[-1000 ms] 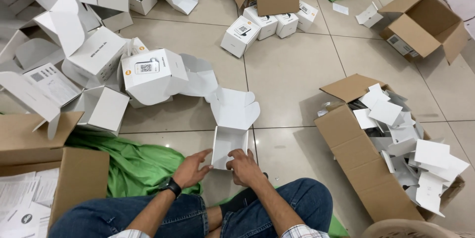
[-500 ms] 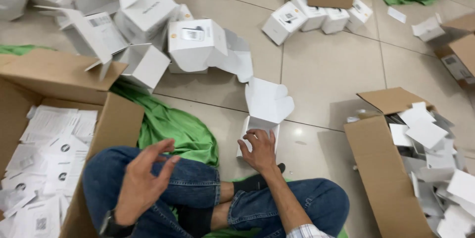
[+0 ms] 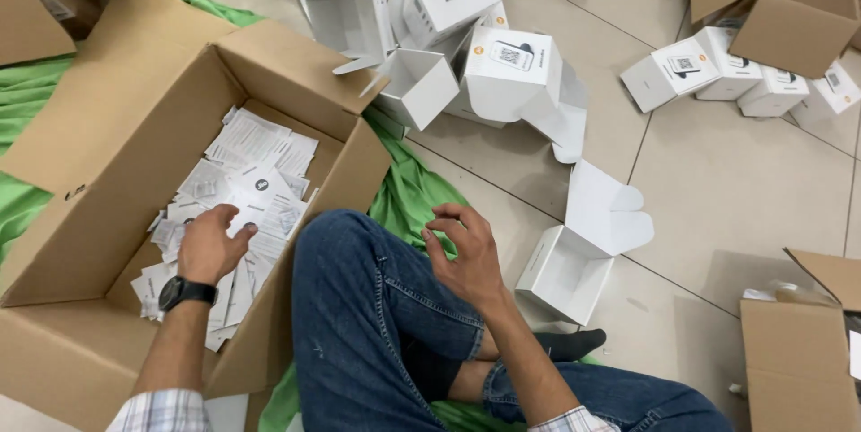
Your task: Packing leaflets and components into small cardboard boxes.
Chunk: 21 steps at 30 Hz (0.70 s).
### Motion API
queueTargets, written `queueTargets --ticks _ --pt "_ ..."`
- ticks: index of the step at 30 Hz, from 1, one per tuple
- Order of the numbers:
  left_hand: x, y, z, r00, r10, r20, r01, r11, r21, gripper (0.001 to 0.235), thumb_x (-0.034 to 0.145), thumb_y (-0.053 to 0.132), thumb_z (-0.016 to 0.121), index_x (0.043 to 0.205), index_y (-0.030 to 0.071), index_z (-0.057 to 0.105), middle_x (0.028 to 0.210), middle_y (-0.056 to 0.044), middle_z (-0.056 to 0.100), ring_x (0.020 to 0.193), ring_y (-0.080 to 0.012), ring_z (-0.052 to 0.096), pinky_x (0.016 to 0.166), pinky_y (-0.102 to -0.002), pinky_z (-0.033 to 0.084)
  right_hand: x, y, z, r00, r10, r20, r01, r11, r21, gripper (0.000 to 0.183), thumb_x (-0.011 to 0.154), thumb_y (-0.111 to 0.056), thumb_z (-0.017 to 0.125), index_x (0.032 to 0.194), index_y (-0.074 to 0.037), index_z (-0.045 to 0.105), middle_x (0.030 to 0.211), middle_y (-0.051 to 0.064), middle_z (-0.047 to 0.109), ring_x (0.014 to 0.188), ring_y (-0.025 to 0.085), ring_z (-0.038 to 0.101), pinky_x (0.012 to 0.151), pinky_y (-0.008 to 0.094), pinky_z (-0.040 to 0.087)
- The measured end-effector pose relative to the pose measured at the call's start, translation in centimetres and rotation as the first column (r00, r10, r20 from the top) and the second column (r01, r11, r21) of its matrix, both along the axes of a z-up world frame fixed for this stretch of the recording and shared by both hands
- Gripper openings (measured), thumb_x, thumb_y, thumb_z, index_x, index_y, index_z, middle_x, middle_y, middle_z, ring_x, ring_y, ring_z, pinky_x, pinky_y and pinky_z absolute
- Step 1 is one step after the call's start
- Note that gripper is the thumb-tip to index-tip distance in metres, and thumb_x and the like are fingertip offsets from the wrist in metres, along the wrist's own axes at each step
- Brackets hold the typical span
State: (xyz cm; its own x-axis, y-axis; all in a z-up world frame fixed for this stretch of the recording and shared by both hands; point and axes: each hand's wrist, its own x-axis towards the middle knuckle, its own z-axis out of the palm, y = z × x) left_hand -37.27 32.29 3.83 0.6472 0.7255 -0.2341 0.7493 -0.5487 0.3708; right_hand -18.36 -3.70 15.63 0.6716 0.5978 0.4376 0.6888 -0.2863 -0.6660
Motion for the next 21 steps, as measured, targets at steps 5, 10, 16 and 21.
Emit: queueTargets --ticks 5,10,16,21 --pt "1.0 0.6 -2.6 0.988 -0.008 -0.155 0.01 1.0 0.011 0.076 0.075 0.045 0.088 0.138 0.011 0.062 0.139 -0.021 0.056 0.127 -0.0394 0.055 0.104 -0.052 0.05 -0.6 2.7 -0.9 0.999 0.001 -0.038 -0.001 1.0 -0.015 0.008 0.087 -0.01 0.076 0.093 -0.008 0.073 0.114 0.007 0.07 0.102 0.026 0.07 0.091 0.039 0.055" --pt "1.2 -0.6 -2.8 0.988 0.046 -0.144 -0.045 0.999 0.011 0.069 0.07 0.047 0.091 0.129 0.02 0.069 0.147 -0.019 0.045 0.136 -0.0402 0.042 0.107 -0.057 0.045 -0.5 3.5 -2.3 0.991 -0.002 -0.135 -0.011 0.996 -0.092 0.007 0.087 -0.01 0.075 0.093 -0.007 0.075 0.115 0.007 0.07 0.1 0.023 0.071 0.086 0.036 0.057" --pt "1.3 -1.5 -3.1 0.997 0.038 -0.072 -0.029 0.992 0.127 0.047 0.071 0.041 0.092 0.108 0.015 0.077 0.144 -0.017 0.045 0.139 -0.0377 0.033 0.109 -0.062 0.038 -0.4 3.7 -3.4 0.981 -0.052 -0.187 0.03 0.993 -0.117 0.009 0.088 -0.012 0.075 0.095 -0.007 0.076 0.116 0.006 0.07 0.1 0.022 0.071 0.085 0.035 0.057" --pt "2.3 -1.7 -4.0 0.982 0.097 -0.164 -0.092 0.995 0.042 0.048 0.077 0.038 0.09 0.11 0.008 0.072 0.131 -0.016 0.056 0.128 -0.0355 0.046 0.108 -0.056 0.042 -0.3 3.7 -3.0 0.976 -0.084 -0.2 0.061 0.991 -0.119 0.009 0.089 -0.014 0.075 0.095 -0.007 0.076 0.116 0.006 0.071 0.101 0.023 0.071 0.086 0.035 0.057"
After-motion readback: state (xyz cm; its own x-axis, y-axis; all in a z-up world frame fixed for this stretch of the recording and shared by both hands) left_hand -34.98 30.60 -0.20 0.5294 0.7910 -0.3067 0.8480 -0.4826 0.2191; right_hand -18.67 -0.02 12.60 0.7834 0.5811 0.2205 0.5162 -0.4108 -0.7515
